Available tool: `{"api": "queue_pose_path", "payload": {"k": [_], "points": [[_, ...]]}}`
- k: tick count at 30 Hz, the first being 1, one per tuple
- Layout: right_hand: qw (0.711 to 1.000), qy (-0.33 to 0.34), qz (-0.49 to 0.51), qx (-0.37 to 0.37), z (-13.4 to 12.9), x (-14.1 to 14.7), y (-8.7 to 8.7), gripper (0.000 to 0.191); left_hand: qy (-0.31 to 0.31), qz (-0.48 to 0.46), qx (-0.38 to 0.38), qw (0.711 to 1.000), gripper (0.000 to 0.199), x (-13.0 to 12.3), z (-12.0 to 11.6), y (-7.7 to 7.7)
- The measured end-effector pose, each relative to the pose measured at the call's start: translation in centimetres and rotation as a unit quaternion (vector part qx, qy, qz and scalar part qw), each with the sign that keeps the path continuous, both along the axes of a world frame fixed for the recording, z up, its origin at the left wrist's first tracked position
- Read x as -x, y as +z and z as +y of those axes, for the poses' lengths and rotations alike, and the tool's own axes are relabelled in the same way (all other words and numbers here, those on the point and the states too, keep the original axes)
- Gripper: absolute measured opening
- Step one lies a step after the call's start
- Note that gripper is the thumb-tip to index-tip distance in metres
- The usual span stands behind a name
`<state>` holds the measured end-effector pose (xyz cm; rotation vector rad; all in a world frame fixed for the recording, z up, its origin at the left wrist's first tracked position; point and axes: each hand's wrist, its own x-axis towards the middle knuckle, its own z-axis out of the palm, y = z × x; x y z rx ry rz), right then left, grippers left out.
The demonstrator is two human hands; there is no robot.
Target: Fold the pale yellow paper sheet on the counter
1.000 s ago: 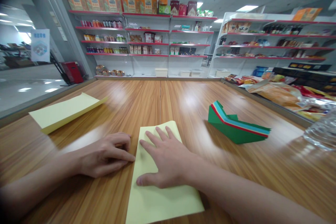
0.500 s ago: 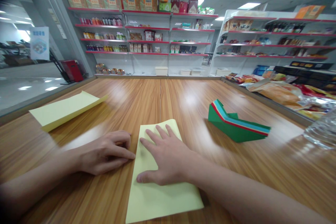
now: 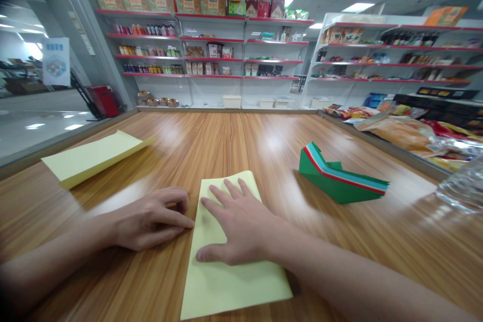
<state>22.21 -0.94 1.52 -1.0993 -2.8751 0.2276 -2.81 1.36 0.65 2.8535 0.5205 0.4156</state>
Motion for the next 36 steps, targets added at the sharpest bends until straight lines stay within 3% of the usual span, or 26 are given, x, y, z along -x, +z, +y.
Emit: {"api": "queue_pose_path", "payload": {"k": [36], "points": [[0.999,-0.039,-0.020,-0.030,1.1,-0.5,-0.3,0.093,0.001,-0.010,0.030,0.999,0.024,-0.4,-0.5,0.0]]}}
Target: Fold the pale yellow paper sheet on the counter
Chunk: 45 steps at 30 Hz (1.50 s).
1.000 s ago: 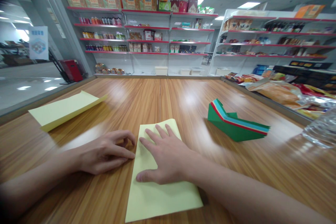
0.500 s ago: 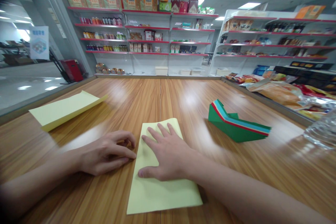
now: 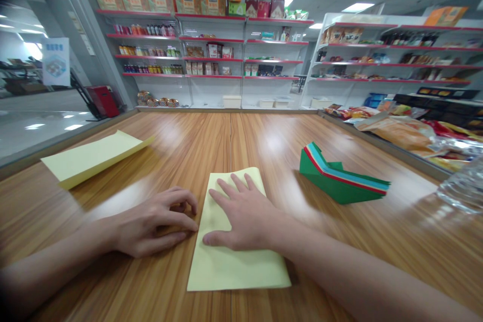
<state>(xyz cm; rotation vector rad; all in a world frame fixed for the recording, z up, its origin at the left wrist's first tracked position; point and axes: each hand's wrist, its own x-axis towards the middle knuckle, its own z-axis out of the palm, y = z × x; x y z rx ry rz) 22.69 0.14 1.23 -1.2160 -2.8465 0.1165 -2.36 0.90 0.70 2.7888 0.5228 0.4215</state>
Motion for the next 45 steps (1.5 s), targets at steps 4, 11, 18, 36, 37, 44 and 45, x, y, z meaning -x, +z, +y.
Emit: {"api": "queue_pose_path", "payload": {"k": [4,11,18,36,37,44,45], "points": [[1.000,0.000,0.001,0.000,0.06,0.06,-0.24,0.094,-0.005,-0.004,0.005,1.000,0.022,-0.03,-0.01,0.01],[1.000,-0.001,0.001,0.000,0.14,-0.02,-0.36,0.093,-0.011,0.001,-0.008,1.000,0.025,0.03,0.07,-0.03],[1.000,0.000,0.008,-0.006,0.02,0.05,-0.39,0.091,-0.011,0.004,-0.008,1.000,0.026,0.13,0.00,0.06],[1.000,-0.001,0.000,0.007,-0.04,0.11,0.00,0.092,-0.026,-0.015,0.033,0.999,0.036,-0.42,-0.11,0.26],[1.000,-0.001,-0.001,0.007,-0.06,0.10,0.00,0.092,-0.026,-0.014,0.032,0.999,0.036,-0.42,-0.12,0.32],[1.000,-0.001,0.002,0.007,-0.04,0.07,-0.15,0.092,-0.026,-0.015,0.030,0.999,0.038,-0.34,-0.17,0.21],[1.000,-0.001,0.003,0.007,-0.03,0.07,-0.17,0.092,-0.026,-0.015,0.031,0.999,0.038,-0.32,-0.15,0.14]]}}
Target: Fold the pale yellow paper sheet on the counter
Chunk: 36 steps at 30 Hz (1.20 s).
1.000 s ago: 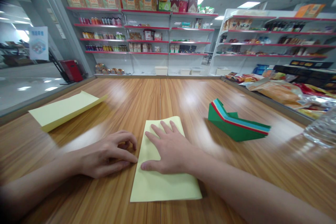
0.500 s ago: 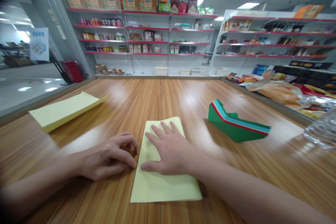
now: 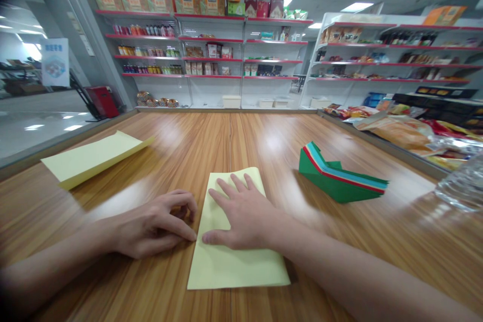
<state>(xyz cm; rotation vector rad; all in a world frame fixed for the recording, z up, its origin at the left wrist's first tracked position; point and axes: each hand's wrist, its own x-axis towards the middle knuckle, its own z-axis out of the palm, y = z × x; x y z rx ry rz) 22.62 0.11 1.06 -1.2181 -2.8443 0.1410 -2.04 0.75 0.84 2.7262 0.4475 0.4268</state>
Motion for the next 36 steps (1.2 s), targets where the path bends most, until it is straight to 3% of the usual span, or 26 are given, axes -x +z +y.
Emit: {"api": "queue_pose_path", "payload": {"k": [36], "points": [[1.000,-0.003,0.000,0.002,0.04,-0.01,-0.02,0.092,-0.002,0.003,0.003,1.000,0.038,-0.08,0.03,0.14]]}}
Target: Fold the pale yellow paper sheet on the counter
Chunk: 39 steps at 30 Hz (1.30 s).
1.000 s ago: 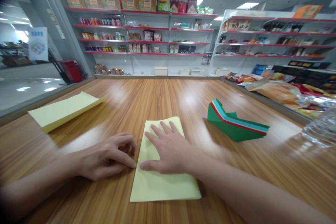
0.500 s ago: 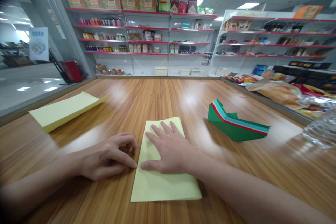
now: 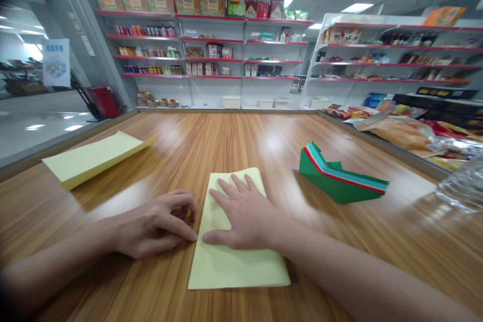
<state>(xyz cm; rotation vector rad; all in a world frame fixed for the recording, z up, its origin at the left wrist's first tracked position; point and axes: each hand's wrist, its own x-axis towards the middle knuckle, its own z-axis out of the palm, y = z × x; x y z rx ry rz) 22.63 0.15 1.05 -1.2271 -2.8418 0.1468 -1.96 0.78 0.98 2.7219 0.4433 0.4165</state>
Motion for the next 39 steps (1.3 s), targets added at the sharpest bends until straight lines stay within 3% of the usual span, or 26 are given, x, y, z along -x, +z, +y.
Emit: {"api": "queue_pose_path", "payload": {"k": [10,15,25,39], "points": [[1.000,0.004,-0.001,-0.003,0.0,0.0,-0.1,0.093,-0.003,-0.020,0.004,1.000,0.037,0.2,0.1,-0.5],[1.000,0.006,-0.001,-0.016,0.0,0.0,-0.2,0.093,0.035,-0.019,-0.037,0.999,0.028,0.1,0.4,-0.9],[1.000,0.006,-0.005,-0.018,0.1,0.0,-0.1,0.093,0.079,-0.026,-0.071,0.994,0.028,-0.1,0.7,-1.8],[1.000,0.012,0.001,-0.025,0.0,0.0,-0.2,0.093,0.077,-0.006,-0.054,0.996,0.029,-0.1,0.9,-1.7]]}}
